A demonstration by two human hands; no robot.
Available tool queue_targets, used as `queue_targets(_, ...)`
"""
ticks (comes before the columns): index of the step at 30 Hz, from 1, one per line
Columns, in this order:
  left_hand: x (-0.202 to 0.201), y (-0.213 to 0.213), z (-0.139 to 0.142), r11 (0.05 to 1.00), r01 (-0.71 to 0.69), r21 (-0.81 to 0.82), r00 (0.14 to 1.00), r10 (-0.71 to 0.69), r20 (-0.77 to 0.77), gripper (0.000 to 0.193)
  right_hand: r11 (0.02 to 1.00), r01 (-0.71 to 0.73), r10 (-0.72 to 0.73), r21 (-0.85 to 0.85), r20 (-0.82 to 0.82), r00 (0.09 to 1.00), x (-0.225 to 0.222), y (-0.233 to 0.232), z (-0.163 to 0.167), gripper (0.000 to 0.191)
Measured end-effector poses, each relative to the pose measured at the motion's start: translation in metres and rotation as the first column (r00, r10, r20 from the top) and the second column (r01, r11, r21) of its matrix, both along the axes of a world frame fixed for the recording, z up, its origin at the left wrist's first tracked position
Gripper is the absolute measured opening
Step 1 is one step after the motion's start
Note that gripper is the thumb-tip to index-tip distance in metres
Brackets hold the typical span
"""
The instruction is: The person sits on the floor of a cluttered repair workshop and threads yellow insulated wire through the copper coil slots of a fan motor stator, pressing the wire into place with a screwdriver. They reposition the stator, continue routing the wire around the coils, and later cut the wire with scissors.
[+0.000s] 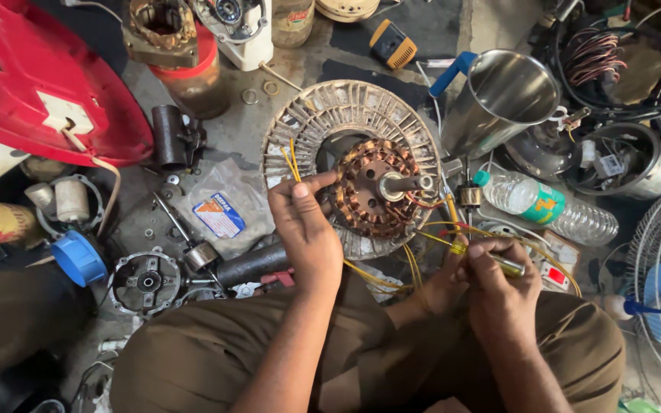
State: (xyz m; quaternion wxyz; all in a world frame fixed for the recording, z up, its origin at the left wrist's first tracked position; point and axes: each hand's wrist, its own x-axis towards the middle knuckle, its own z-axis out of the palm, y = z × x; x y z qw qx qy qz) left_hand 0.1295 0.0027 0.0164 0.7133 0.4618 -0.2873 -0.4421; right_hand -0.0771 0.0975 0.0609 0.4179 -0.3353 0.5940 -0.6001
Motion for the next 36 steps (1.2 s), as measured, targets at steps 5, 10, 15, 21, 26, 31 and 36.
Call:
queue_targets(5,0.010,-0.009,-0.005,1.000,-0.025,-0.012,1.000,0.025,0.016,0.027,0.998,-0.068,0.069,-0.010,0.137,0.988,-0.005,-0.020,-0.017,0.008)
queue_targets(10,0.017,-0.017,-0.007,0.995,-0.035,-0.093,0.999,0.035,0.002,0.025,0.984,-0.177,0.174,0.011,0.139,0.975,-0.002,-0.039,-0.024,0.008)
queue_targets(15,0.021,-0.017,-0.004,0.999,-0.015,-0.040,0.999,0.014,-0.030,0.023,0.974,-0.226,0.223,-0.024,0.284,0.933,-0.010,-0.052,-0.036,0.010)
queue_targets(21,0.022,-0.019,-0.001,0.998,-0.021,-0.055,1.000,0.022,0.018,0.022,0.978,-0.170,0.084,0.121,0.518,0.851,-0.027,-0.054,-0.068,0.012)
queue_targets(26,0.020,-0.019,-0.001,0.997,-0.028,-0.067,0.999,0.031,0.042,0.023,0.973,-0.205,0.087,0.106,0.655,0.751,-0.032,-0.054,-0.083,0.026)
queue_targets(31,0.020,-0.019,0.000,1.000,-0.010,-0.016,1.000,0.010,0.003,0.022,0.978,-0.190,0.081,0.084,0.689,0.721,-0.026,-0.055,-0.081,0.026)
queue_targets(36,0.019,-0.020,0.001,1.000,-0.005,-0.010,1.000,0.004,-0.016,0.022,0.982,-0.147,0.043,0.115,0.628,0.777,-0.020,-0.059,-0.077,0.028)
